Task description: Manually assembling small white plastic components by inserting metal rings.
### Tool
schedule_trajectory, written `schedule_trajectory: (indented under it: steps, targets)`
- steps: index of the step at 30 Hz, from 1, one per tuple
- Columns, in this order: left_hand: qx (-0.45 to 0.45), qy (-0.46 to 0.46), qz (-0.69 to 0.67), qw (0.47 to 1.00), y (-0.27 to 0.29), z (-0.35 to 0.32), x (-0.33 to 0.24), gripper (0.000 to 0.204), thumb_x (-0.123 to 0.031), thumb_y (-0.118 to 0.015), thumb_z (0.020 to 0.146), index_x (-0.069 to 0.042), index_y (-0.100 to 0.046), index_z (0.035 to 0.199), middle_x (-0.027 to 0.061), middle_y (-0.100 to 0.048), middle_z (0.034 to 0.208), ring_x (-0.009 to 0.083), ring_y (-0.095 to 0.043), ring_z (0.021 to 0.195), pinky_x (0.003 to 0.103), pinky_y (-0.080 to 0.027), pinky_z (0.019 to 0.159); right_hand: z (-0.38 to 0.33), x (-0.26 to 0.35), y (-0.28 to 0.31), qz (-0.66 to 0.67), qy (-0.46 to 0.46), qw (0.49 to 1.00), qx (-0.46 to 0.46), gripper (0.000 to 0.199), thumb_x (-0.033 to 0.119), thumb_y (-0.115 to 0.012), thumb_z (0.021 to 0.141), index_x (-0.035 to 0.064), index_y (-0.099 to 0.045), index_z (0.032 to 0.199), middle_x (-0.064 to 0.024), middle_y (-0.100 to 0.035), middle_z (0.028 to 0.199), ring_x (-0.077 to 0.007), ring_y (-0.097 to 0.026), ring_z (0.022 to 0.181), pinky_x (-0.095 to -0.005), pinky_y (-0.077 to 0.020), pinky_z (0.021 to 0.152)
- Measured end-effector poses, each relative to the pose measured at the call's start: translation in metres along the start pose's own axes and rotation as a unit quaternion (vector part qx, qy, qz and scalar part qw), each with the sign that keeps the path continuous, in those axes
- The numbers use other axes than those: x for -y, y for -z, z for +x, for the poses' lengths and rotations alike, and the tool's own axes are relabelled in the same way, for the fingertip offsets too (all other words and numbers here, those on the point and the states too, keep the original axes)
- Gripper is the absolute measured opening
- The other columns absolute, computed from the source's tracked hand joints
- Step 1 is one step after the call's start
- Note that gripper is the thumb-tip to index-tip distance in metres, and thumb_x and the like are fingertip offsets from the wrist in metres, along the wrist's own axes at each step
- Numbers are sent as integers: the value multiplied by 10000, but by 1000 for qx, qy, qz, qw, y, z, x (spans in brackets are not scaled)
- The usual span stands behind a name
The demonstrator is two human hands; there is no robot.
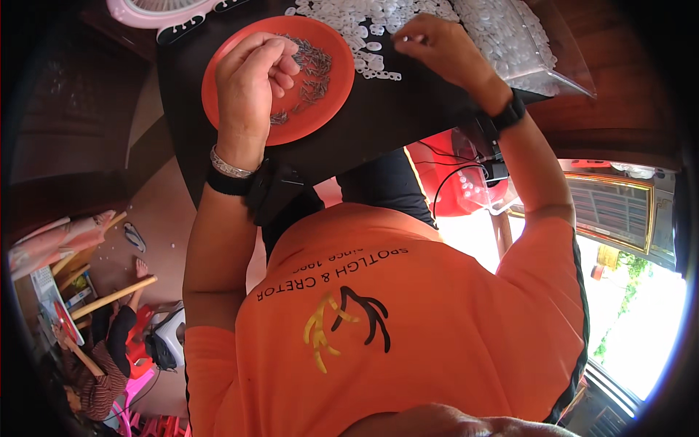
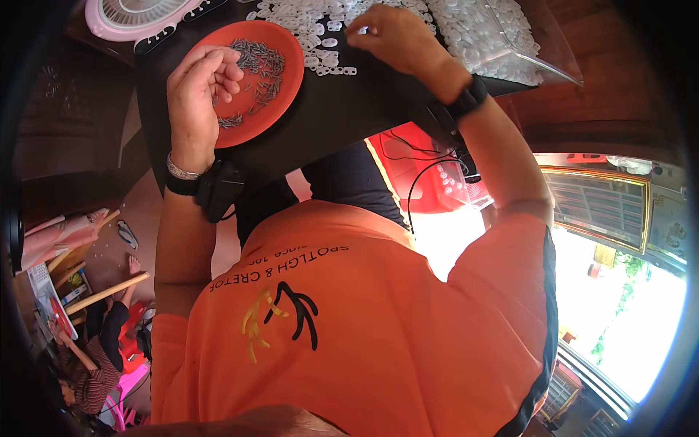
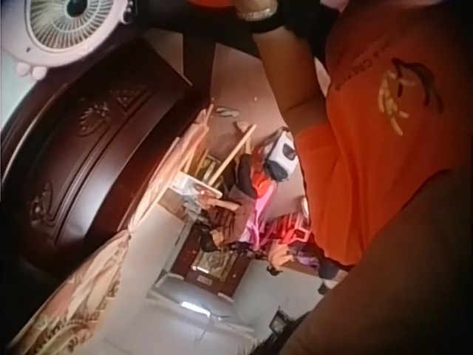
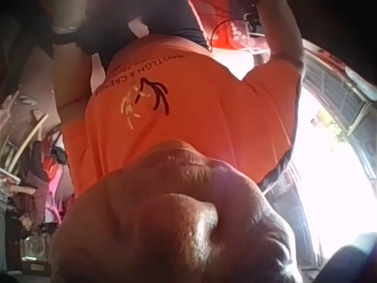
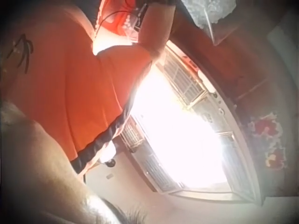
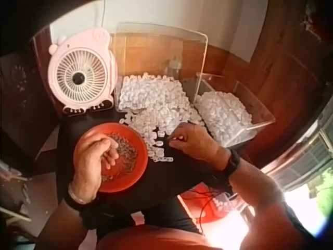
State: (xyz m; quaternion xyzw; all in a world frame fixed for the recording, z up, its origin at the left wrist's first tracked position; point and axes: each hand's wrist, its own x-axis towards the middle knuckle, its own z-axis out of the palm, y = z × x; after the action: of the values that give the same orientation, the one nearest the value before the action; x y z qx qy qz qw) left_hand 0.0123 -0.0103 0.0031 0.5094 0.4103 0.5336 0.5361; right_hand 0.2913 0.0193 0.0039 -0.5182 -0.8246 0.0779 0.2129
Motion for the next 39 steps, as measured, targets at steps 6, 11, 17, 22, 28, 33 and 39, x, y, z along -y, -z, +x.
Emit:
schedule_trajectory:
  steps: [6, 11, 17, 22, 28, 33, 39]
  targets:
    - [17, 10, 21, 1000, -4, -1, 2, 207, -168, -500, 871, -34, -638, 794, 9, -588, 649, 48, -498, 538, 172, -360, 475, -34, 18, -14, 53, 21, 998, 37, 149, 140, -663, 774, 62, -637, 898, -73, -588, 789, -187, -596, 705, -290, -473, 641]
    - [24, 21, 47, 998, -3, 1, 6, 207, -171, -507, 871, -30, -637, 792, 7, -582, 648, 47, -497, 540, 172, -365, 470, -28, 18, -17, 33, 13, 997, 69, 113, 121, -627, 788, 47, -585, 862, -85, -591, 782, -228, -603, 715, -319, -474, 650]
    - [38, 9, 59, 997, -3, 0, 2, 232, -198, -471, 885, -38, -627, 825, 16, -589, 680, 58, -497, 564, 178, -360, 504, -20, 18, -8, 8, 11, 993, 118, 102, 107, -593, 802, 34, -569, 869, -86, -583, 722, -230, -591, 691, -320, -467, 646]
    - [44, 0, 64, 997, -3, 0, 1, 217, -180, -488, 872, -31, -633, 808, 19, -583, 668, 56, -493, 551, 179, -362, 488, 12, 27, 2, 285, -85, 949, 109, 206, 140, -606, 835, 30, -646, 1004, -6, -627, 772, -72, -559, 692, -226, -458, 642]
    - [64, 30, 100, 993, -2, 0, 2, 298, -257, -433, 903, -17, -607, 931, 35, -577, 701, 76, -501, 596, 188, -366, 528, 56, 88, -12, 596, -113, 790, 91, 128, 114, -621, 862, 1, -625, 923, -64, -644, 812, -135, -606, 725, -250, -485, 669]
    - [32, 49, -17, 998, 2, 6, 7, 274, -246, -446, 896, -6, -576, 907, 56, -581, 682, 97, -510, 563, 200, -373, 507, 67, 101, -48, 587, -18, 808, 50, 157, 118, -631, 849, 11, -644, 963, -30, -652, 844, -95, -606, 784, -219, -479, 721]
    - [8, 35, -44, 998, 5, 5, 9, 217, -210, -455, 891, -31, -560, 828, 52, -582, 677, 98, -508, 554, 203, -370, 499, 62, 96, -58, 622, -42, 782, 30, 149, 114, -666, 823, -4, -659, 913, -33, -654, 771, -82, -598, 708, -213, -481, 683]
